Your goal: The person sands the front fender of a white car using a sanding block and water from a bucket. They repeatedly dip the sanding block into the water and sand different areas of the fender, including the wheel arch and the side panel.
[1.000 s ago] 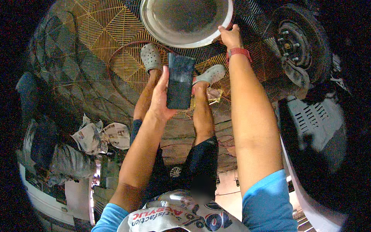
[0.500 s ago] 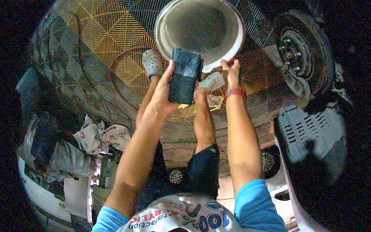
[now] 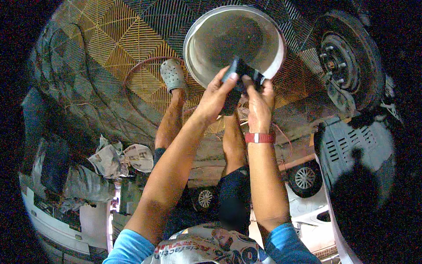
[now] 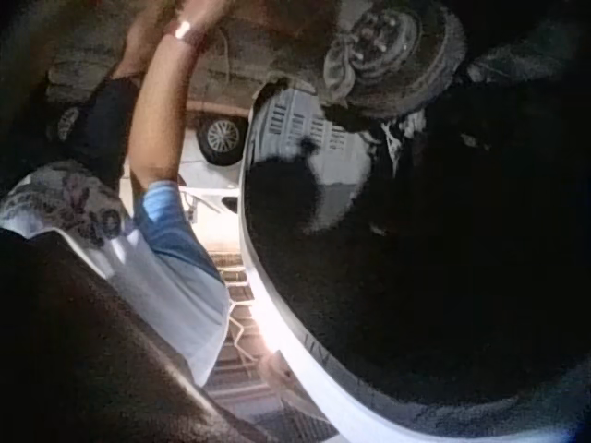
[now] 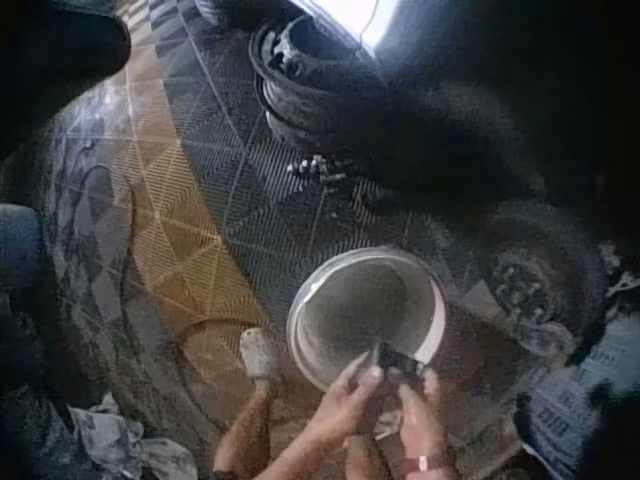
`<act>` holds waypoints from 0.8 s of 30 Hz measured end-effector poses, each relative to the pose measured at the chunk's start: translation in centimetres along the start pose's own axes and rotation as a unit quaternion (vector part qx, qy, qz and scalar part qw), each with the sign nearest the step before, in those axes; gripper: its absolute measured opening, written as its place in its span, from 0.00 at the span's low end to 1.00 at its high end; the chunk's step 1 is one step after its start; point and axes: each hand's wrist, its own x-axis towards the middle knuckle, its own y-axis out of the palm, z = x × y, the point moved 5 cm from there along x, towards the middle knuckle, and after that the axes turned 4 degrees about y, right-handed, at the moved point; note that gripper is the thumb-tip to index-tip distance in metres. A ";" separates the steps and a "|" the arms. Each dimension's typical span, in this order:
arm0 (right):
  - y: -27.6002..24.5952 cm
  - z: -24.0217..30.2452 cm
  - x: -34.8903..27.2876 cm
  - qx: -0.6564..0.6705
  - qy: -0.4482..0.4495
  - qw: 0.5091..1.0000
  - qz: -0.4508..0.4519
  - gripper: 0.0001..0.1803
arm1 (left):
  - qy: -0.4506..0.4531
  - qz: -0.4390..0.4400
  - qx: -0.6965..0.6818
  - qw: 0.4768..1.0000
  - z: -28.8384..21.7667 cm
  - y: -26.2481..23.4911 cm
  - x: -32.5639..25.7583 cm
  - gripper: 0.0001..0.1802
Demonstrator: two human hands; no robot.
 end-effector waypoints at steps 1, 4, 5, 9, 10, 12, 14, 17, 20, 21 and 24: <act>-0.1 0.7 0.1 -0.004 -0.076 0.995 -0.059 0.23 | 0.039 -0.003 0.103 0.994 -0.4 -0.3 0.4 0.38; -0.2 3.3 0.3 0.002 -0.174 0.972 -0.156 0.14 | 0.125 -0.088 0.329 0.932 -1.5 -1.8 1.7 0.49; -1.3 2.8 1.4 -0.080 -0.228 0.950 -0.198 0.14 | 0.149 -0.122 0.333 0.923 -1.7 -2.2 2.2 0.49; 3.5 3.6 1.4 -0.135 -0.202 0.970 -0.010 0.21 | 0.118 -0.075 0.166 0.976 -1.5 -2.0 4.9 0.52; 4.6 2.9 2.1 -0.069 -0.112 0.986 0.103 0.26 | 0.095 -0.048 0.093 0.990 -0.9 -2.0 5.6 0.51; 5.8 2.7 2.8 0.036 -0.015 0.990 0.135 0.29 | 0.001 0.020 0.019 1.000 0.2 -2.7 7.7 0.42; 6.0 1.4 5.8 -0.007 -0.008 0.990 0.138 0.29 | -0.065 -0.010 0.002 0.998 1.7 -5.3 9.5 0.32; 5.5 -2.9 15.0 0.013 0.033 0.998 0.052 0.25 | -0.097 -0.047 -0.143 0.984 1.3 -6.0 10.2 0.21; 4.9 -5.0 17.5 0.110 0.137 0.975 0.134 0.23 | -0.096 -0.072 -0.138 0.983 0.8 -6.2 9.9 0.24; 4.5 -3.7 16.5 0.140 0.175 0.958 0.180 0.23 | -0.091 -0.073 -0.130 0.985 0.6 -5.9 9.8 0.24; 3.8 -1.2 14.5 0.184 0.243 0.920 0.246 0.20 | -0.048 -0.102 -0.138 0.984 1.1 -6.2 10.3 0.25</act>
